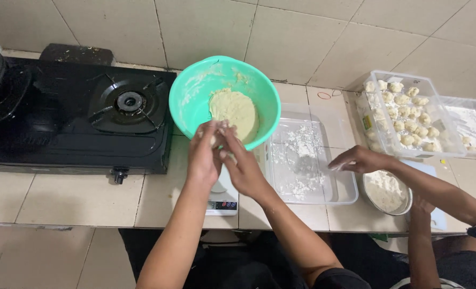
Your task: Weighing small portions of dough on a digital scale and rolling them into uniform balls.
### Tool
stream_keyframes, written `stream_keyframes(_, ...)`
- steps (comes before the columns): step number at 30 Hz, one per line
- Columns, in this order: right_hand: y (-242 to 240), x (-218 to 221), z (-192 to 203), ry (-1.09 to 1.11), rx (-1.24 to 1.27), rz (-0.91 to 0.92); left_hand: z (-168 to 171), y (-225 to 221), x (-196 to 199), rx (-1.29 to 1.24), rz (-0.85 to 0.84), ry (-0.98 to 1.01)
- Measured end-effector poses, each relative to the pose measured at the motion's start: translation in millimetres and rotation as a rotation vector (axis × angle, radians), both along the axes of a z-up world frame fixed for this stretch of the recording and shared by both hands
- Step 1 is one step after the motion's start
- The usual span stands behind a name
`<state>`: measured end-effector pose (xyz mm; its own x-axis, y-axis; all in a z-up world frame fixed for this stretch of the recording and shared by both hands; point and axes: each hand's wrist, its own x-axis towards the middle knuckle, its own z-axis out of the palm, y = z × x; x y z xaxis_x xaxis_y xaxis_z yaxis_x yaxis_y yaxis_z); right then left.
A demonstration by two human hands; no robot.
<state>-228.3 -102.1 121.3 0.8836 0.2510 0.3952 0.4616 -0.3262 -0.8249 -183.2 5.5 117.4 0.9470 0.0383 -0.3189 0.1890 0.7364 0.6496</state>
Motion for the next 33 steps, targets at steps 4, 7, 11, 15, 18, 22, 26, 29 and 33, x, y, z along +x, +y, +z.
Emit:
stream_keyframes(4, -12, -1, -7, -0.035, -0.200, 0.008, -35, 11, 19, -0.116, 0.111, -0.002)
stream_keyframes(7, -20, 8, -4, -0.085, 0.014, -0.118, -57, 17, 29, -0.060, 0.097, 0.048)
stream_keyframes(11, -35, 12, -18, 0.063, 0.247, -0.187, -24, 26, 10, 0.082, -0.125, 0.000)
stream_keyframes(15, -42, 4, -31, 0.119, 0.164, -0.098, -62, 30, 0, 0.002, -0.306, -0.174)
stream_keyframes(18, -17, -17, -10, -0.043, -0.112, -0.014, -60, 33, -36, 0.034, -0.501, -0.169)
stream_keyframes(22, -14, -23, -46, 0.037, -0.167, -0.134, -22, 66, -74, 0.242, -0.615, -0.018)
stream_keyframes(26, -15, -22, -77, 0.146, -0.266, -0.144, -50, 86, -81, 0.588, -0.419, 0.053)
stream_keyframes(29, -15, -12, -101, 0.083, -0.441, -0.188, -80, 89, -83, 0.693, -0.198, 0.068)
stream_keyframes(33, -17, -1, -127, 0.081, -0.530, -0.145, -119, 83, -82, 0.756, 0.026, 0.019)
